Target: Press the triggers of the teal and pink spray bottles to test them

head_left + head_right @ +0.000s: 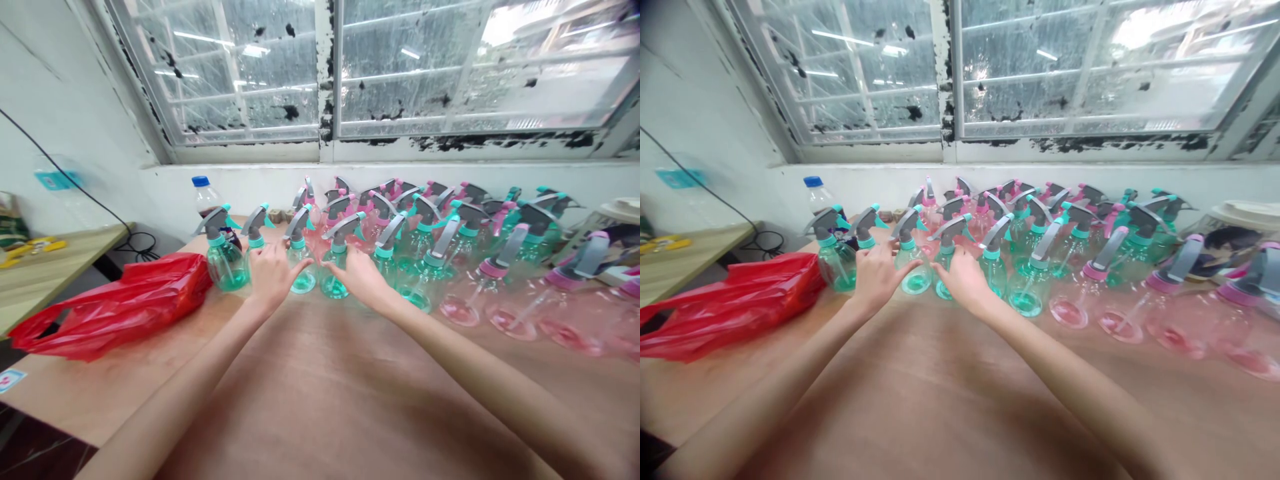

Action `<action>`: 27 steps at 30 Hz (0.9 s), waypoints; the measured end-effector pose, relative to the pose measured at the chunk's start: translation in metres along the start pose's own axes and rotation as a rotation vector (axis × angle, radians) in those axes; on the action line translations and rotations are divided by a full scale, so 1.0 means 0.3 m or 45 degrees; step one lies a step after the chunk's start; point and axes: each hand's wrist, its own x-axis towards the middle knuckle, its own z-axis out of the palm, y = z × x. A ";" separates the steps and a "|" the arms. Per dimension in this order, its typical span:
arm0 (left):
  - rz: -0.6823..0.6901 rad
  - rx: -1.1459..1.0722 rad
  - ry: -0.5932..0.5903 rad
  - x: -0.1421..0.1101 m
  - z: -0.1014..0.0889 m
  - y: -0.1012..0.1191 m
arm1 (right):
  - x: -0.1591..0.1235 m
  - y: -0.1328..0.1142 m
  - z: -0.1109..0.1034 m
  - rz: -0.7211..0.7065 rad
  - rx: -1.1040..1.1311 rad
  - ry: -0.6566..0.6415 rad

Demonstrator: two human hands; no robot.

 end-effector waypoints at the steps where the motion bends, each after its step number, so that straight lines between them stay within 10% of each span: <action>1: 0.001 -0.003 -0.002 0.000 0.001 0.000 | -0.007 0.003 -0.007 -0.022 0.003 -0.024; 7: -0.013 -0.041 0.096 -0.040 -0.048 0.018 | -0.079 0.043 -0.043 -0.164 0.021 -0.144; 14: -0.206 -0.193 0.159 -0.194 -0.250 0.042 | -0.248 0.087 -0.101 -0.403 0.140 -0.224; 21: 0.053 -0.882 -0.550 -0.287 -0.380 0.245 | -0.431 0.109 -0.172 -0.510 0.151 -0.271; 27: 0.082 -1.212 -0.656 -0.261 -0.408 0.509 | -0.574 0.174 -0.283 -0.454 0.044 -0.239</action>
